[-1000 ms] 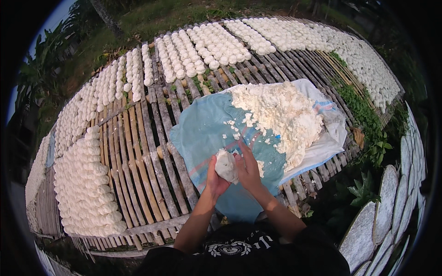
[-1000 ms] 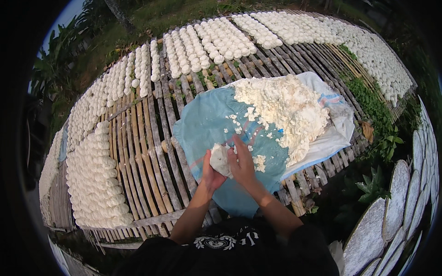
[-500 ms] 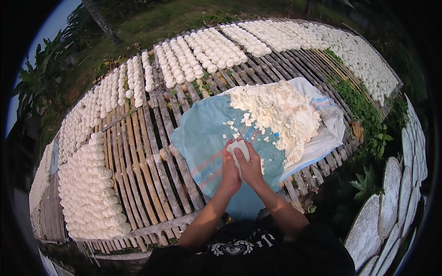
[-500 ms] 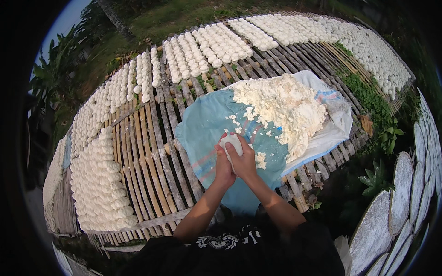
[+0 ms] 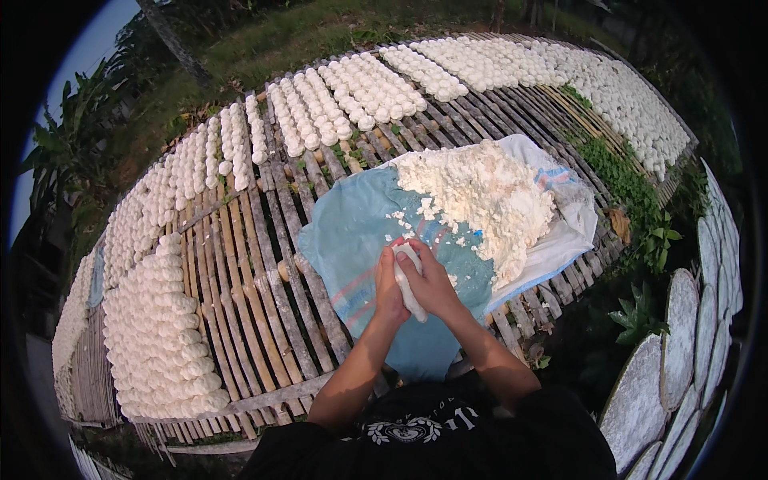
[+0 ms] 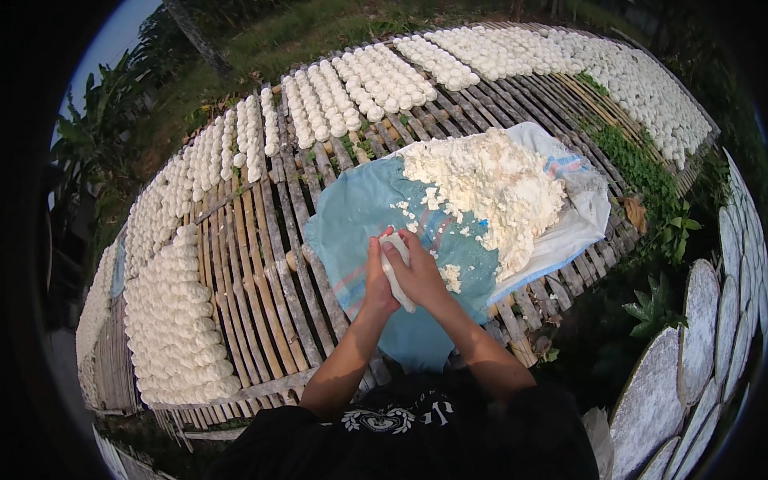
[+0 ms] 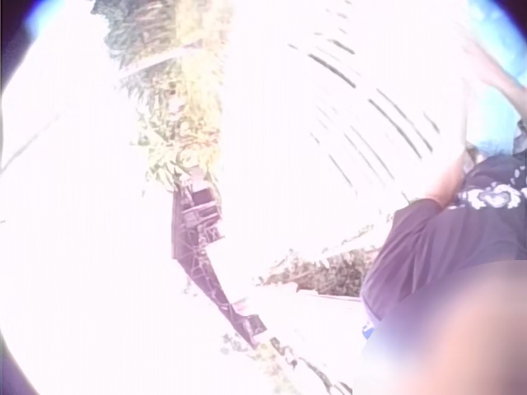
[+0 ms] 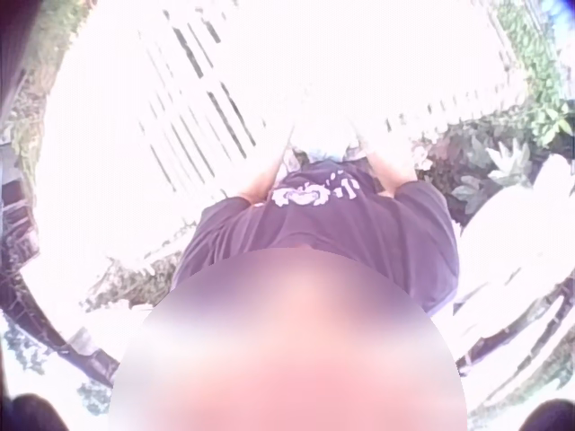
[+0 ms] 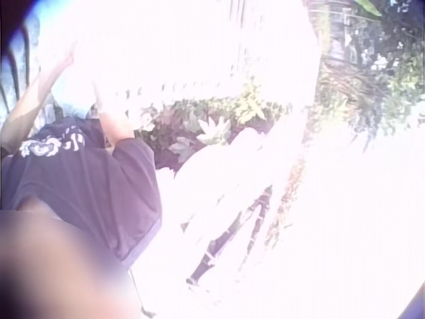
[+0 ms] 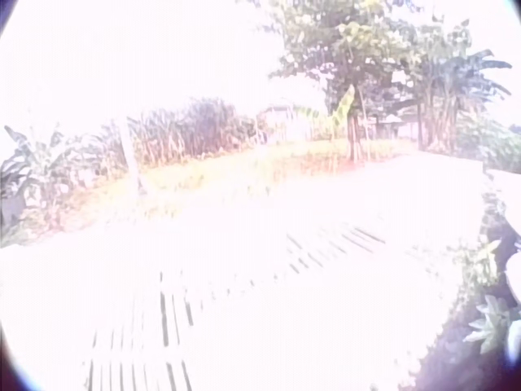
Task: The person repeatedly scoops a white dough-like material from a cloth, rolls it into a ball between their hands, and places it on a bamboo drying rack. The process is repeated continuously throughout the clip.
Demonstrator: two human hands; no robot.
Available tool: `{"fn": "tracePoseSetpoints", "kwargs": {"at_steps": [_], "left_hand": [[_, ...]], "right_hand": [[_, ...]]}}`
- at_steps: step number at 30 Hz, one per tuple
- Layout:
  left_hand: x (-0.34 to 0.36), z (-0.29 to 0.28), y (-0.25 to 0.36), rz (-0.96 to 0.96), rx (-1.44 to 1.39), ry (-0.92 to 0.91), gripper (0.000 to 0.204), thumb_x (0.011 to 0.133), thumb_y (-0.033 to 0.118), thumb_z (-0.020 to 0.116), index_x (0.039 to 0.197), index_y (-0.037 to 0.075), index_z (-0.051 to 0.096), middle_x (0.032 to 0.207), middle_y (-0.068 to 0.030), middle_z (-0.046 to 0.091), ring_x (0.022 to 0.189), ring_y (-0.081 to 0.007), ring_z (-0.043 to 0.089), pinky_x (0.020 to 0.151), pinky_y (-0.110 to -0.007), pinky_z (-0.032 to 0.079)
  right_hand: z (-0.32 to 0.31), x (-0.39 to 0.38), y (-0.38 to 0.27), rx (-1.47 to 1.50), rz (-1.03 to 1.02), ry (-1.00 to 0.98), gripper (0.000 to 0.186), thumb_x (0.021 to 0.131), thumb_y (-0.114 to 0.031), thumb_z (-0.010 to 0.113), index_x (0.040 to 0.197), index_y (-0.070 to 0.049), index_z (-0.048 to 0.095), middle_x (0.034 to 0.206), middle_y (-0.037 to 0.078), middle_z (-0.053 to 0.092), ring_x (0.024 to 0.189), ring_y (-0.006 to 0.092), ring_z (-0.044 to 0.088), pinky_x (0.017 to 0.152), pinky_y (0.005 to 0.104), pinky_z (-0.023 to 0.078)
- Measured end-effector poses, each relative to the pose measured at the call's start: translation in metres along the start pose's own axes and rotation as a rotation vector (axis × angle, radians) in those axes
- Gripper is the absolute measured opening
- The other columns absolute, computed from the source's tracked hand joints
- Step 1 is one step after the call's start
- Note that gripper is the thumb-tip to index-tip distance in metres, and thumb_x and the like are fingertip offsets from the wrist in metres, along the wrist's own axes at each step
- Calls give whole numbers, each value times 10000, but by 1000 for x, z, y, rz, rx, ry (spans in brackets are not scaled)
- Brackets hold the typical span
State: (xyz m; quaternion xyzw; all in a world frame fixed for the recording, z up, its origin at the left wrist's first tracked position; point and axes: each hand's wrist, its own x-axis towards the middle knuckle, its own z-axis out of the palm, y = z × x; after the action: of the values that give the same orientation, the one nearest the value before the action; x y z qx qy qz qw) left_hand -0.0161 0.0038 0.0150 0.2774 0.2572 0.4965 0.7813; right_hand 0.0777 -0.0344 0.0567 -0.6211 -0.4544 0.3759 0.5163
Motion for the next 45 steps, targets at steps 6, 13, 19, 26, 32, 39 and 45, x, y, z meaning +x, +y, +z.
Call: {"fn": "tracePoseSetpoints", "kwargs": {"at_steps": [6,13,19,26,32,39,45], "left_hand": [[2,-8,2,-163,-415,47,425,1121,471,443,1319,125,591,1236,-47,669,1150,-231,660,982,-419,562],[-1,-13,-6,-206,-386,138,515,1108,550,398,1235,123,656,1163,-61,713,1132,-260,685,985,-428,567],[28,-46,-1,-239,-267,-8,537,1111,550,388,1239,102,654,1210,-98,710,1127,-268,697,972,-443,577],[19,-44,-25,-283,-271,125,446,1102,464,445,1252,99,651,1206,-108,717,1090,-279,715,918,-458,605],[25,-61,-32,-748,-549,-256,568,1115,549,383,1372,94,605,1298,-122,680,1209,-277,668,986,-460,578],[-1,-15,-32,-77,71,66,610,1119,583,336,1437,123,580,1308,-125,681,1198,-273,674,1012,-473,565],[-2,-6,-6,-347,-102,-14,610,1115,588,396,1445,99,552,1298,-136,665,1180,-286,669,1020,-454,562]], "right_hand": [[-11,-17,-23,-656,-628,199,493,1056,-385,609,1412,-45,625,1311,219,676,1293,350,610,1120,468,436],[2,0,0,66,-360,-35,413,953,-295,748,1239,2,730,1377,183,672,1315,371,610,1084,473,489],[4,0,13,-203,-727,15,373,954,-280,745,1201,-1,741,1268,174,727,1223,369,670,1018,460,539],[5,7,19,-272,-393,-43,424,908,-351,789,1187,-36,746,1290,168,711,1246,351,657,1028,451,525],[-38,24,40,-239,-790,-235,398,985,-397,716,1102,-18,752,1080,163,766,1019,336,730,898,402,557],[-8,4,66,217,155,51,377,1080,-324,610,1166,27,721,1016,160,761,962,254,730,838,376,551],[-19,-6,60,211,-201,-35,411,1026,-272,681,1302,33,656,1108,185,744,993,246,725,889,367,562]]}}
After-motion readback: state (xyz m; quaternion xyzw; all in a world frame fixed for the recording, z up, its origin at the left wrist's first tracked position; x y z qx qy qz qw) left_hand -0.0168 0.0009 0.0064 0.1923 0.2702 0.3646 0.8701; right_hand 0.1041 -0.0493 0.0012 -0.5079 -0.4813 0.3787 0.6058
